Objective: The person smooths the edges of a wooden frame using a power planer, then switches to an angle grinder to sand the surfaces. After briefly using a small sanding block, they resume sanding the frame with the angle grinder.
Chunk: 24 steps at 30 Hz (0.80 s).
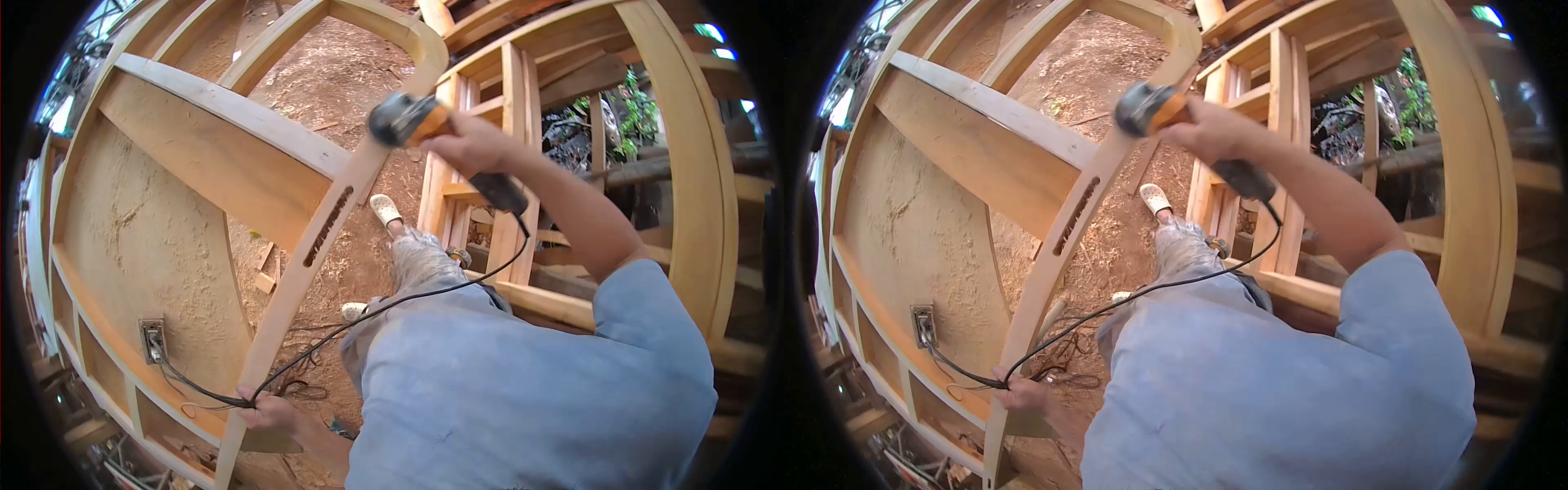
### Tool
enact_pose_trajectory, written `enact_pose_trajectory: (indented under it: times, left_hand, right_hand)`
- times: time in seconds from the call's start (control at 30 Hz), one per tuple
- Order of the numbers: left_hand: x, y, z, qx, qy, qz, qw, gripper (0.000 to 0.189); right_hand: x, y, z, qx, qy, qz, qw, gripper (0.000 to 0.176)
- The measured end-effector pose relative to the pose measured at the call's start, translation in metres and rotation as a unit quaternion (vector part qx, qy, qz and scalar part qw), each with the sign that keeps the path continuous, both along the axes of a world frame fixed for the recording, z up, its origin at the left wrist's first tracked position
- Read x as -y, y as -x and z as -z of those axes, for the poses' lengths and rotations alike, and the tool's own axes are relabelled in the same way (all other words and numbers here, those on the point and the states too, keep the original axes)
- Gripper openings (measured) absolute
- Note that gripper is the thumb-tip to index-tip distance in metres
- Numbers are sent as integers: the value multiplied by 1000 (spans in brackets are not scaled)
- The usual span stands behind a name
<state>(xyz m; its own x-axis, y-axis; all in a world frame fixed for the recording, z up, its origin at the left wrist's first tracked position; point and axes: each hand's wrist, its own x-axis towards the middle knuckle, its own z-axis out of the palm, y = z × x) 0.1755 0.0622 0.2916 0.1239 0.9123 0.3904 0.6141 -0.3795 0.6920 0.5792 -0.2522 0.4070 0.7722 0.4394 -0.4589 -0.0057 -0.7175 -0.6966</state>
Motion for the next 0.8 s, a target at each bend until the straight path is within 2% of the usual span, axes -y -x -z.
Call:
enact_pose_trajectory:
  times: [0.03, 0.07, 0.1, 0.2, 0.3, 0.37, 0.4, 0.47, 0.5, 0.53, 0.63, 0.67, 0.7, 0.73, 0.77, 0.8]
  left_hand:
    - [-1, -5, 0, -21, -5, -22, 1000, 40]
    - [0, -15, 1, -19, -36, -22, 999, 41]
    - [2, -22, 3, -23, -39, -26, 999, 41]
    - [5, -45, 22, -87, -82, -3, 993, 41]
    - [15, -78, 34, -47, -21, 1, 999, 40]
    - [29, -101, 20, -119, 53, -43, 991, 37]
    - [38, -114, 15, -49, 67, -35, 996, 37]
    - [39, -116, 27, -35, 84, -48, 995, 38]
    - [46, -128, 18, -17, 101, -53, 993, 38]
    - [57, -137, 8, -17, 180, -85, 980, 38]
    - [74, -166, -19, -3, 220, -122, 968, 37]
    - [60, -144, 12, 0, 159, -70, 985, 37]
    - [51, -117, 42, 0, 97, -22, 995, 36]
    - [55, -118, 35, -18, 73, -34, 997, 35]
    - [56, -131, 27, -35, 51, -42, 997, 34]
    - [57, -135, 20, -38, 51, -60, 996, 34]
  right_hand:
    - [23, -31, 20, 30, -14, -7, 999, 44]
    - [32, -47, 5, 49, -18, -4, 999, 42]
    - [45, -65, 2, 37, -3, 50, 998, 43]
    - [85, -140, 30, 51, -66, 45, 996, 44]
    - [86, -193, 14, 23, -13, 19, 999, 42]
    - [75, -217, 8, 75, -2, 12, 997, 43]
    - [74, -235, 11, 83, -3, 2, 997, 43]
    - [70, -257, 12, 89, 6, -7, 996, 43]
    - [67, -267, 12, 98, 15, -8, 995, 43]
    - [71, -281, 12, -3, 29, -57, 998, 43]
    - [83, -250, 21, 75, -85, -29, 993, 32]
    - [94, -241, 14, -24, -101, -27, 994, 32]
    - [100, -225, 10, -49, -36, -16, 998, 36]
    - [105, -203, 7, -74, -65, 18, 995, 38]
    - [102, -179, 5, 6, -19, -7, 1000, 38]
    - [96, -160, -3, -65, 11, 11, 998, 41]
